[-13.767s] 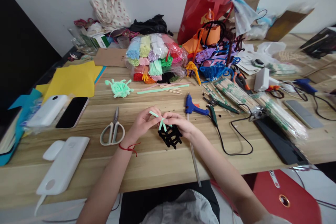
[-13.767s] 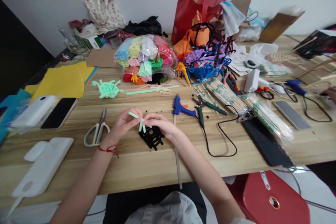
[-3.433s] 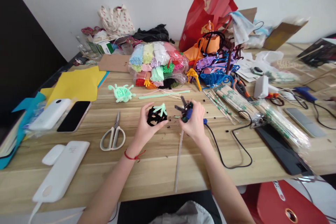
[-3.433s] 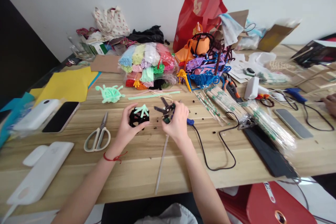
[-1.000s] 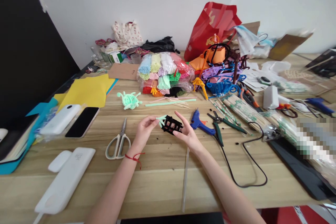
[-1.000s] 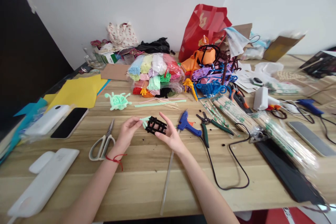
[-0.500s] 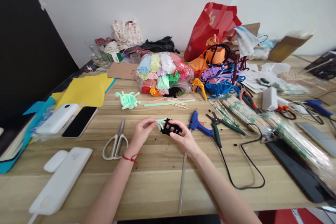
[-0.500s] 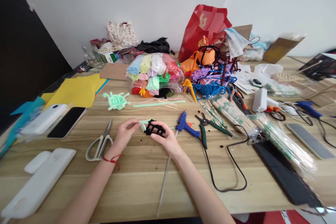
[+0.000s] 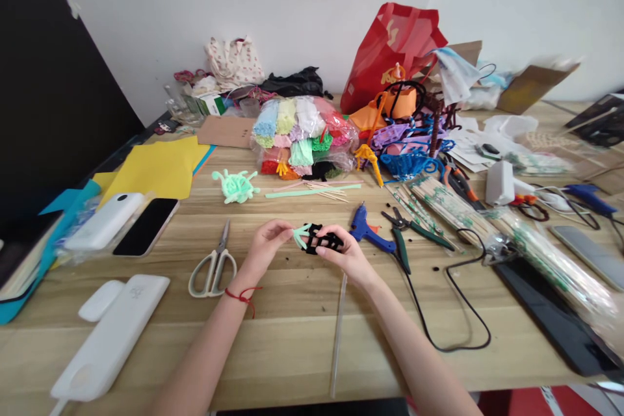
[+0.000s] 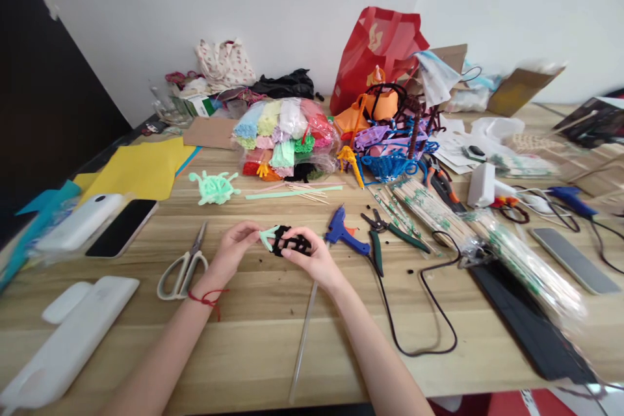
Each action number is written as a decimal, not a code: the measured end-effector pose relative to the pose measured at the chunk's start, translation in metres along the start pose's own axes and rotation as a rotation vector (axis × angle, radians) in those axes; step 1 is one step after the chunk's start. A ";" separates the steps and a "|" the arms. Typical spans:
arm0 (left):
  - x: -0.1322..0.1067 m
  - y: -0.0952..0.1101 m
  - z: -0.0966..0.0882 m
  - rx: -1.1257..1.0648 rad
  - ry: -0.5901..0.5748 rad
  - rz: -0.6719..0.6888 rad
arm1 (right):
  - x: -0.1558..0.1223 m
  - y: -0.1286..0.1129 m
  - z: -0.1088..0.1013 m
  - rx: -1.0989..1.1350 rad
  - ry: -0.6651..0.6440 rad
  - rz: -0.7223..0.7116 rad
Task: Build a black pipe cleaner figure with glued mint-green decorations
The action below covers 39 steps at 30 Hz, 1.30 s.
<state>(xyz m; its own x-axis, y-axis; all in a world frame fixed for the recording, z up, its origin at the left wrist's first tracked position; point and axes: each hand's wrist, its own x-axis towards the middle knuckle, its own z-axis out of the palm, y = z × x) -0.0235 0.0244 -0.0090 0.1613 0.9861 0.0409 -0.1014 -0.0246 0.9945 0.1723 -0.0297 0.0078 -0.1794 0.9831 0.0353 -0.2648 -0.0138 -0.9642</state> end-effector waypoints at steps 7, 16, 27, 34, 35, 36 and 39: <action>-0.002 0.006 0.004 -0.010 -0.016 -0.023 | 0.003 -0.005 -0.002 -0.043 0.044 -0.047; -0.005 0.013 0.012 0.000 -0.013 -0.011 | 0.001 -0.010 -0.002 -0.178 0.093 -0.118; -0.004 0.009 0.012 -0.004 0.019 -0.017 | 0.002 -0.006 0.001 -0.156 0.114 -0.140; -0.010 0.004 0.023 -0.278 -0.278 -0.002 | 0.001 -0.001 0.010 0.316 0.100 0.056; -0.014 0.004 0.028 -0.305 -0.320 -0.039 | 0.001 -0.002 0.012 0.391 0.065 0.094; -0.017 0.004 0.033 -0.346 -0.356 -0.077 | 0.001 -0.003 0.014 0.456 0.030 0.126; -0.027 0.003 0.047 -0.531 -0.297 -0.107 | 0.001 -0.006 0.019 0.591 -0.054 0.195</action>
<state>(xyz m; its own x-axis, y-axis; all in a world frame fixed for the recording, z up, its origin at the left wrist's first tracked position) 0.0180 -0.0096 -0.0023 0.4560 0.8888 0.0447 -0.5321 0.2321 0.8143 0.1559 -0.0323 0.0184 -0.3208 0.9420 -0.0987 -0.6992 -0.3058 -0.6463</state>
